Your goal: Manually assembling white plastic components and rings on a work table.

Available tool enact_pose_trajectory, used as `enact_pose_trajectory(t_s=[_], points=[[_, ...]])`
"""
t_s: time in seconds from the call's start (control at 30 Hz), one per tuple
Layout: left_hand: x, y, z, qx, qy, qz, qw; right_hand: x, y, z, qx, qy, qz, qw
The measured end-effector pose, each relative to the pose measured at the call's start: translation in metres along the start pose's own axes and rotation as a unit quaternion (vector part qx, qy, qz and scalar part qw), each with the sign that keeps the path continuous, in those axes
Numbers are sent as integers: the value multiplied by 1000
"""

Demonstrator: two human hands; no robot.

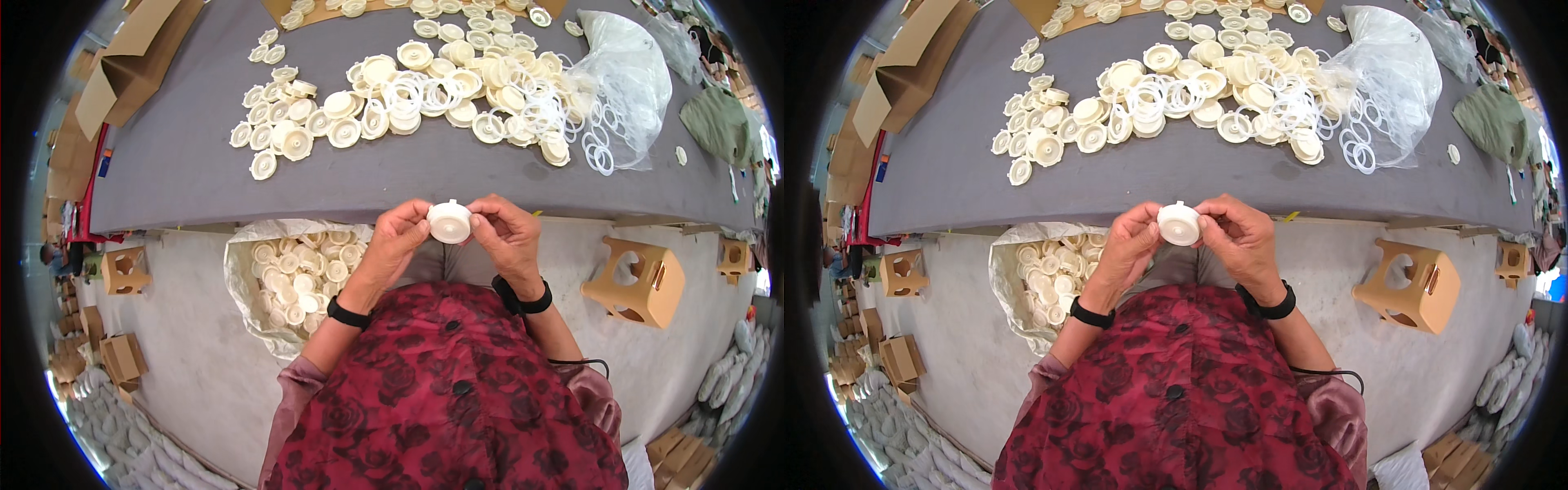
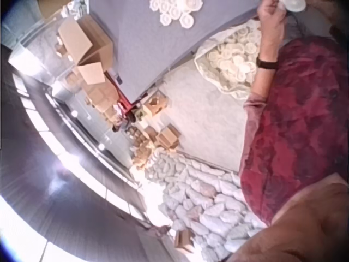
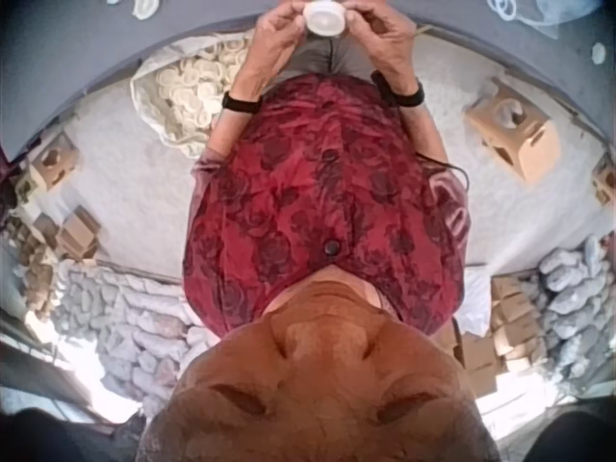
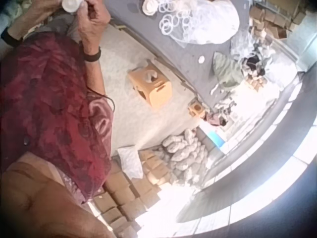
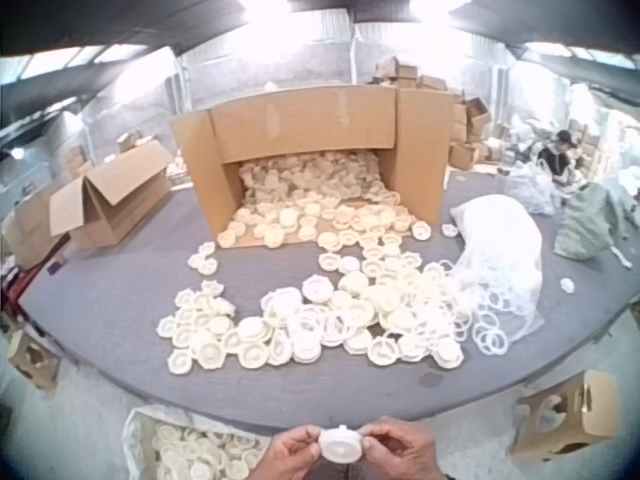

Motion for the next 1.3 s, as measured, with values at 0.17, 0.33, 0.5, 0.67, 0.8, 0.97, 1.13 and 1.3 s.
enact_pose_trajectory(t_s=[0.17,0.33,0.5,0.67,0.8,0.97,1.13,1.3], points=[[-3,-11,-7,20,38,-4,999,-3,-4,2,-63,-46,-137,988],[22,-11,-3,1,77,108,991,-10,4,4,-84,-111,-179,974],[26,3,-4,-39,59,211,975,-11,5,3,-104,-103,-201,968],[37,9,-1,-58,66,356,930,-12,16,4,-144,-128,-240,951],[32,5,5,-45,13,401,915,-8,17,3,-145,-101,-240,954],[17,7,2,31,-32,44,998,1,6,5,-80,-87,-184,976],[-5,-15,-7,14,25,-23,999,8,-3,1,-37,-32,-98,994],[0,-11,-6,40,22,5,999,-6,8,-2,-106,-98,-182,973]])
Point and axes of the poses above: each hand's wrist, its own z-axis towards the middle knuckle, its own y-axis out of the palm, x = y × z, the point moved 7 cm from there along z, towards the middle knuckle, and after that the axes turned 4 degrees about x, right-handed, at the moved point
